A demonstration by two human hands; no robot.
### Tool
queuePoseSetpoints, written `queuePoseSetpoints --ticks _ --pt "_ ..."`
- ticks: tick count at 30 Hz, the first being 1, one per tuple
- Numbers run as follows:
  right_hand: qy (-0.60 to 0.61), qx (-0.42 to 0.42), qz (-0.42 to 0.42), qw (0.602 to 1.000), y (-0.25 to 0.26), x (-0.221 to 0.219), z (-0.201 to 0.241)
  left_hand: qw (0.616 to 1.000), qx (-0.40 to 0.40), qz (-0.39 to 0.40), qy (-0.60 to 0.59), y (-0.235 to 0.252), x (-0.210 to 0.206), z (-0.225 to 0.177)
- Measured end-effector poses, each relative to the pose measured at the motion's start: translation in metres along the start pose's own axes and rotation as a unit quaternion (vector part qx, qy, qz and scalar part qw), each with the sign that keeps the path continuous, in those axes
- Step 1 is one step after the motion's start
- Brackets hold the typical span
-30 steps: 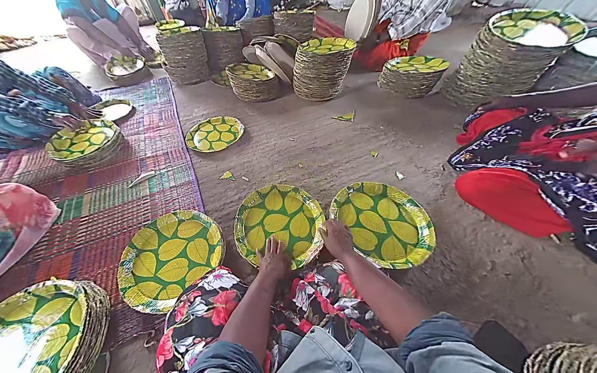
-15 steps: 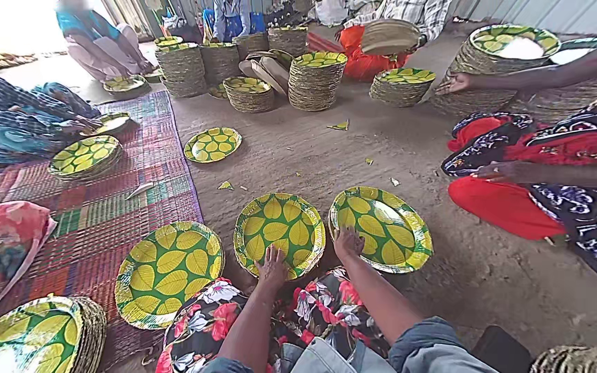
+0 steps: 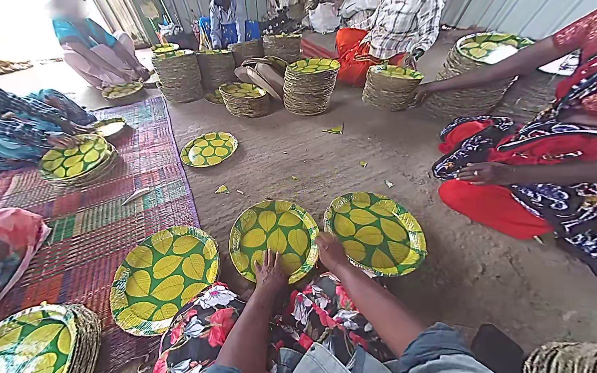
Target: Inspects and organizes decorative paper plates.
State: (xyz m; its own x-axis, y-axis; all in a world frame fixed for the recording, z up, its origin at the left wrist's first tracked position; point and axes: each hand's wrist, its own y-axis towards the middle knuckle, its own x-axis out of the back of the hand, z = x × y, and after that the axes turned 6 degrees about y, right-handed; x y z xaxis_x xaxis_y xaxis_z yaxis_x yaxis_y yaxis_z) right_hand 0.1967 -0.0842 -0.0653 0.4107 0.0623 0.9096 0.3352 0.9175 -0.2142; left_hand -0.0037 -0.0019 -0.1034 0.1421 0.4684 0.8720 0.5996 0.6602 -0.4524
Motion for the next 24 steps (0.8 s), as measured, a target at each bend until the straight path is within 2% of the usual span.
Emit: queuePoseSetpoints --ticks 2,5,9,13,15,17,20,22,24 --pt "0.019 -0.130 -0.046 0.990 0.000 0.005 -0.004 1.000 -0.005 0.007 -0.005 0.000 0.003 0.001" --pt "0.028 -0.254 0.018 0.967 0.004 0.007 -0.011 1.000 -0.012 0.009 -0.009 0.005 0.006 0.002" --pt "-0.009 -0.285 0.057 0.957 0.011 0.004 -0.006 0.999 -0.012 0.002 -0.031 0.007 0.008 0.006" --pt "0.024 -0.288 0.036 0.957 0.013 0.006 -0.010 0.999 -0.014 -0.005 -0.038 0.008 0.009 0.007" --pt "0.050 -0.291 -0.013 0.955 0.009 0.010 -0.009 0.999 -0.017 -0.010 -0.043 0.009 0.006 0.006" --pt "0.057 -0.255 -0.121 0.958 0.006 0.015 -0.008 0.999 -0.020 -0.016 -0.047 0.009 0.006 0.007" --pt "0.081 -0.124 -0.254 0.956 0.001 0.013 -0.009 0.998 -0.017 -0.020 -0.061 0.008 0.006 0.009" --pt "0.083 -0.015 -0.273 0.958 -0.001 0.006 -0.007 0.992 0.007 -0.051 -0.113 0.006 0.007 0.008" --pt "0.075 0.086 -0.212 0.971 -0.007 0.000 0.002 0.964 0.070 -0.153 -0.205 0.001 0.007 0.009"
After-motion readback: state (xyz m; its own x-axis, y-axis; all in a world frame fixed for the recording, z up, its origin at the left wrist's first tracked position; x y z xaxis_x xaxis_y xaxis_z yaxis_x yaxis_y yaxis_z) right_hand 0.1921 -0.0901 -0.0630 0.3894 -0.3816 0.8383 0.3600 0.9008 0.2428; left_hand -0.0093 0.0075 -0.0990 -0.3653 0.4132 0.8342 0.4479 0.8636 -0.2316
